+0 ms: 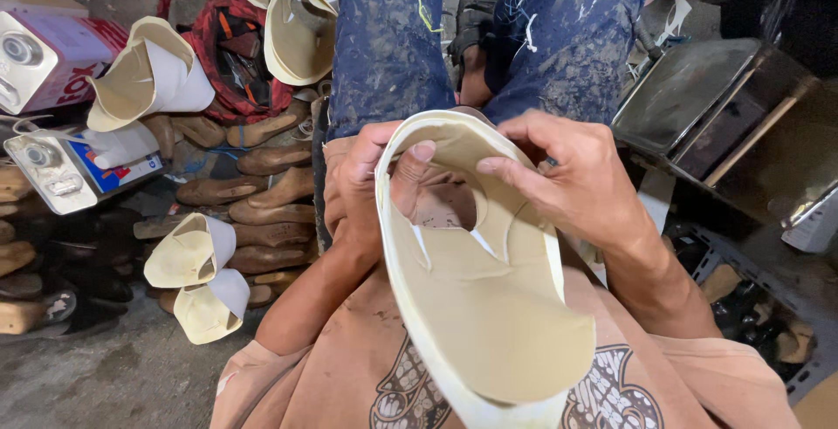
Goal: The person constructs a white leather shoe by pulling the leather upper over a wooden last, using pliers to stretch and secure the material, hammering the edges flat, and fitting a leather sole piece.
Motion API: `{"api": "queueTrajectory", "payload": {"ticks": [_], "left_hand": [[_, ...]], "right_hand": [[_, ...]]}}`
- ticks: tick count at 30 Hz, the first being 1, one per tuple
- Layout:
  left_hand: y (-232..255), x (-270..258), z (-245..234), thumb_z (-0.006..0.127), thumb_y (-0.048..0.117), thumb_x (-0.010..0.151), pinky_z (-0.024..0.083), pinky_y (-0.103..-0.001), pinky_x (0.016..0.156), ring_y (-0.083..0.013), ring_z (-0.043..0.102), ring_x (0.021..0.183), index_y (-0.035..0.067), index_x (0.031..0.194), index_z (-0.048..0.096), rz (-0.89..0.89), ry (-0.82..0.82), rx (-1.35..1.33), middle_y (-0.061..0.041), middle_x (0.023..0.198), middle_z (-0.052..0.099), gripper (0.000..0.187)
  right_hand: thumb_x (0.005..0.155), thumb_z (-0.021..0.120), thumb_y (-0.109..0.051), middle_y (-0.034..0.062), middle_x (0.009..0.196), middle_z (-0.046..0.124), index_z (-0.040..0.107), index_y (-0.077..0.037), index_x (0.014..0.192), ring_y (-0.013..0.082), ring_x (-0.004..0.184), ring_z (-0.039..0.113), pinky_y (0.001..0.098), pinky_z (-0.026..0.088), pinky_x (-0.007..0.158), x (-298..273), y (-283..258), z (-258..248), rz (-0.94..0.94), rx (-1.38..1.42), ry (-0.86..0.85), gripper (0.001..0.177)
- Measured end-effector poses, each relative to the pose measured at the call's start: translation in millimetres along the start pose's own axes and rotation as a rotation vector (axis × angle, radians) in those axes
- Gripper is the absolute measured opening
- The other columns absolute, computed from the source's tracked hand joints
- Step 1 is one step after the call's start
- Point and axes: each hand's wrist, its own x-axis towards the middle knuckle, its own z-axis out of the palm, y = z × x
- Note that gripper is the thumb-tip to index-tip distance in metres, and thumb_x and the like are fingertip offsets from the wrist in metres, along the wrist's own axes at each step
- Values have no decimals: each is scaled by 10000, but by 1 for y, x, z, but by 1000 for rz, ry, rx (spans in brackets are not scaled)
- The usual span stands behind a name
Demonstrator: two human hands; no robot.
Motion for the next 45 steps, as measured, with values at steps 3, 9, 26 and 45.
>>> {"api": "queueTrajectory", "payload": {"ticks": [3,9,26,45], "left_hand": [[-1,5,2,632,297,1004,558,-255,751,-120,681,855,60,1139,640,-7,-54,-130,-59,986,724,274],[-15,27,24,800,105,876,638,-314,581,-188,739,677,19,965,722,-426,-312,-633,-154,804,760,147],[93,299,10,724,526,428,164,-652,1206,-289,124,1582,184,1611,-155,-605,170,-689,-81,1731,24,1513],[98,211,-74,762,312,720,425,-564,1091,-485,536,1315,117,1425,595,-117,-814,525,-276,1401,599,750]], "right_hand": [[1010,647,-118,36,848,726,713,-15,950,115,618,565,270,433,559,-3,-3,2,39,28,64,136],[896,743,-160,71,603,686,767,-111,1120,150,519,651,325,523,466,-2,3,11,216,153,139,232],[1012,523,-138,81,794,698,584,-82,1441,146,667,668,272,558,740,-13,37,-21,616,66,526,437],[1089,142,-542,183,845,768,734,7,1036,237,835,754,322,597,791,-10,133,13,320,638,252,810]]}}
